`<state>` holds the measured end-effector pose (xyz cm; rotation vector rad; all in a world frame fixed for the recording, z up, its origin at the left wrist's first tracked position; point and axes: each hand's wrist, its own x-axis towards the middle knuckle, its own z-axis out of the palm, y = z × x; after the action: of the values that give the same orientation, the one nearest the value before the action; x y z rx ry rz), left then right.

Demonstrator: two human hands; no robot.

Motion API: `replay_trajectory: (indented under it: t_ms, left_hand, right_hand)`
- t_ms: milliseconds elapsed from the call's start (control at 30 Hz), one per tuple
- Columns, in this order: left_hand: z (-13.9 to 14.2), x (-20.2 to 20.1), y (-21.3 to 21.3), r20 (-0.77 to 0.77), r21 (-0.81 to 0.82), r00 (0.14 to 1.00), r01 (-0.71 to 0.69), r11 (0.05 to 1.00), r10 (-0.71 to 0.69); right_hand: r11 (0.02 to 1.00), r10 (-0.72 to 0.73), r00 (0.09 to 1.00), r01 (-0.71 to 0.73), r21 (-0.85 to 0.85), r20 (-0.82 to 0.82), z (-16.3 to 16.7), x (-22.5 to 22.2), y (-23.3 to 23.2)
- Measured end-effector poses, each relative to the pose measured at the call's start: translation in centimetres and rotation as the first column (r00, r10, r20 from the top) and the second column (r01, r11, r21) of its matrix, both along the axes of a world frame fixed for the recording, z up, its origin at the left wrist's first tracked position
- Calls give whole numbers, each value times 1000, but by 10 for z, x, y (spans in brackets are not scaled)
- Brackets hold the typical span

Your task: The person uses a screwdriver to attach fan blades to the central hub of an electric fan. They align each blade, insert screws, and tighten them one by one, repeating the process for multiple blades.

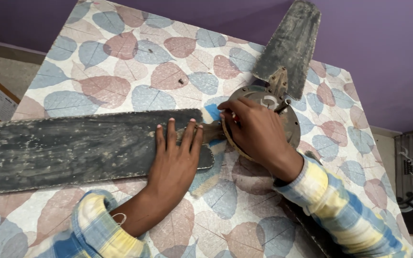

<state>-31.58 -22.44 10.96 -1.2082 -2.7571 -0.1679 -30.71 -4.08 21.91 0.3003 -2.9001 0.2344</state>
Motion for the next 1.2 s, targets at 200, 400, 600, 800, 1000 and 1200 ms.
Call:
replay_trajectory:
  t_ms: [200, 400, 600, 800, 1000, 1200]
  left_hand:
    - [-5, -7, -10, 11, -6, 1000, -15, 1000, 15]
    - [-7, -14, -15, 38, 39, 999, -20, 999, 19]
    - [-12, -19, -18, 69, 59, 998, -18, 998, 13]
    - [-15, -16, -17, 42, 105, 999, -29, 994, 25]
    - [-13, -6, -15, -55, 85, 998, -28, 996, 33]
    - [2, 6, -10, -124, 213, 988, -60, 975, 88]
  right_hand:
    - [999, -40, 997, 38, 28, 67, -7, -48, -33]
    - [974, -106, 988, 80, 212, 113, -36, -110, -49]
    - [982, 61, 996, -72, 176, 64, -71, -149, -55]
    - [982, 78, 990, -97, 164, 119, -69, -137, -61]
    - [984, 181, 982, -181, 5, -59, -21, -55, -40]
    - [985, 153, 979, -162, -57, -133, 1, 25, 7]
